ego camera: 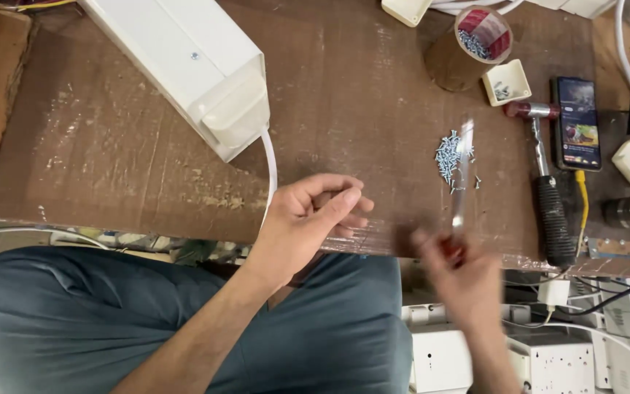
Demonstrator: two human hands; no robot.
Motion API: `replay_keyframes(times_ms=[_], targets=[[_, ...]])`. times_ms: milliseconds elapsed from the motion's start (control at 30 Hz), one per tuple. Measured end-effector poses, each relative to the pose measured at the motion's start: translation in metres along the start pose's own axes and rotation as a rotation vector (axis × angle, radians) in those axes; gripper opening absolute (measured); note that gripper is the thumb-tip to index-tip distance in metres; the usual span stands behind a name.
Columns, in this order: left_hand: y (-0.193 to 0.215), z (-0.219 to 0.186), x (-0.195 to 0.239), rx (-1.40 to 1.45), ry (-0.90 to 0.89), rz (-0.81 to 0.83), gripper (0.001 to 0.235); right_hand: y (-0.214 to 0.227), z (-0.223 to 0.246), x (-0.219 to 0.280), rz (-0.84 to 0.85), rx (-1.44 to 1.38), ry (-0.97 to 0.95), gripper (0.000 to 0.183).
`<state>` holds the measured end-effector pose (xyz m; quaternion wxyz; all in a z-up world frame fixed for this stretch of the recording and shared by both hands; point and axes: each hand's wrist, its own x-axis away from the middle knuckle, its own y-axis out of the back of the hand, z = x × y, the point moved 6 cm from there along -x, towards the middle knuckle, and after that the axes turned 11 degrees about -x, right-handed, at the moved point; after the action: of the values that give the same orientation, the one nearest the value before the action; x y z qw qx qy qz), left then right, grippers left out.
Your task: The person sits on the floor at a workbench and uses a red-handled screwdriver to drive screws, attaching a white plastic cover plate to a white electrical enclosure. They pick screws from a small container, position the cover, and tighten multiple screws, then reposition the enclosure to work on another side.
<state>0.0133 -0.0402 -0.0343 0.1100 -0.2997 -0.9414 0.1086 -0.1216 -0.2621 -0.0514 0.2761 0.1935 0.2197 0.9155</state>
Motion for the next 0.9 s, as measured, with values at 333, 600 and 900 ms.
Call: replay_keyframes(times_ms=[333, 600, 900], targets=[[-0.007, 0.025, 0.008, 0.001, 0.096, 0.027, 0.029, 0.066, 0.023, -0.094, -0.324, 0.508, 0.465, 0.031], [0.001, 0.024, 0.013, 0.058, 0.081, -0.014, 0.029, 0.067, 0.004, -0.106, -0.31, 0.613, 0.524, 0.027], [0.01, 0.025, 0.025, 0.166, 0.067, -0.005, 0.029, 0.078, -0.041, -0.139, -0.242, 0.752, 0.493, 0.029]])
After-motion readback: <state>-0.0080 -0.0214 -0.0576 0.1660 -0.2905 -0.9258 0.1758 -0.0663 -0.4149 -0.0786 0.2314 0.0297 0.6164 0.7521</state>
